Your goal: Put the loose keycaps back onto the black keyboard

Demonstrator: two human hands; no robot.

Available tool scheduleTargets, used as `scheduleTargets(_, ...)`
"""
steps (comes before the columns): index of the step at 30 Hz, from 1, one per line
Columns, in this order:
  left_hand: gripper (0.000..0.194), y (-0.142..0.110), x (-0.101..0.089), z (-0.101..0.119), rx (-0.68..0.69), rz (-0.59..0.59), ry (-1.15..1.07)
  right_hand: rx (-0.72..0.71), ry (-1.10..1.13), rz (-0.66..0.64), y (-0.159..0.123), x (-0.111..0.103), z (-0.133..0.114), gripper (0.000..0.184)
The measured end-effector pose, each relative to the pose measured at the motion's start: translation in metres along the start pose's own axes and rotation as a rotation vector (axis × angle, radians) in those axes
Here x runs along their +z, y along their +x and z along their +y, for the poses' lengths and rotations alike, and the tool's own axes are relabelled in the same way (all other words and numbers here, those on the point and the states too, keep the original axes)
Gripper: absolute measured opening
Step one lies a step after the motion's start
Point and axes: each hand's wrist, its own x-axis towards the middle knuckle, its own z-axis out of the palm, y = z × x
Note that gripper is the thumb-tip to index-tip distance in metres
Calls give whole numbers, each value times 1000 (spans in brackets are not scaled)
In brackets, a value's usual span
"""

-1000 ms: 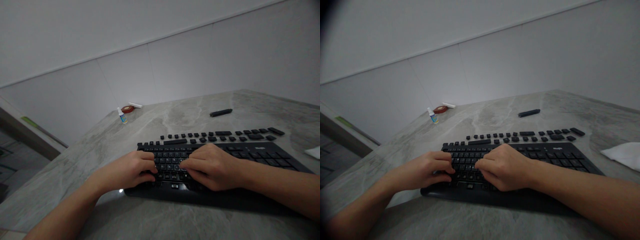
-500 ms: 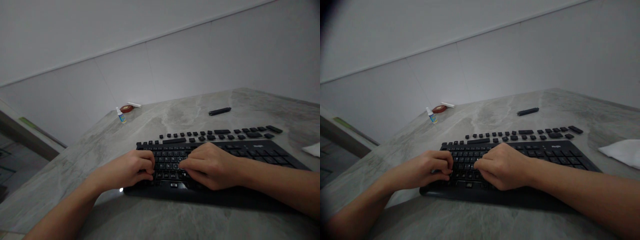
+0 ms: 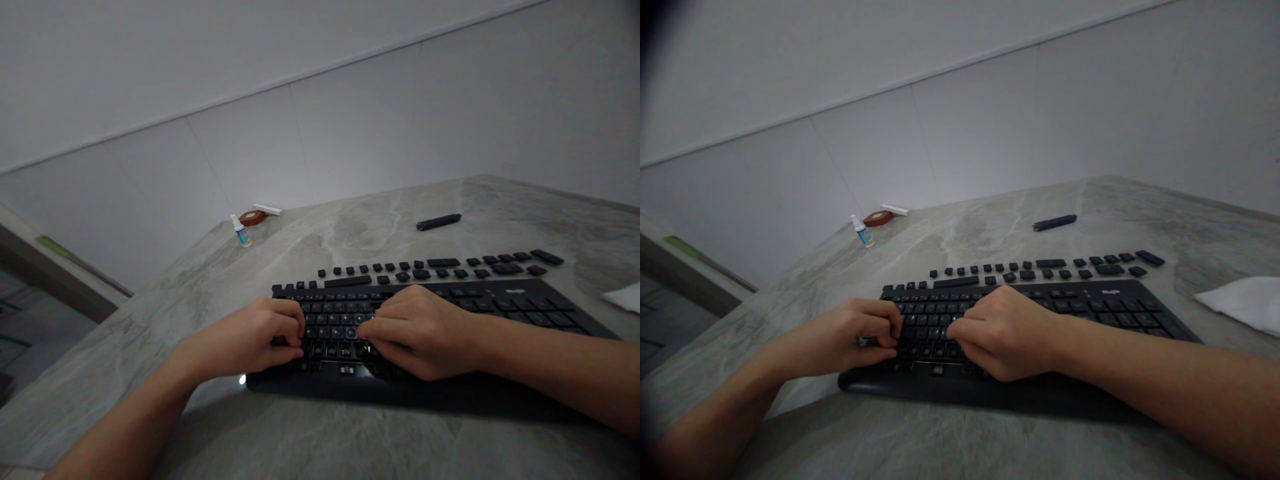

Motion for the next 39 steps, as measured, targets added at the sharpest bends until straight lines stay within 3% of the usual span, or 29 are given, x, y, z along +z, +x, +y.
scheduleTargets(39, 20, 1, 3, 0, -52, 21, -45, -4, 10, -17, -2, 0, 1, 24)
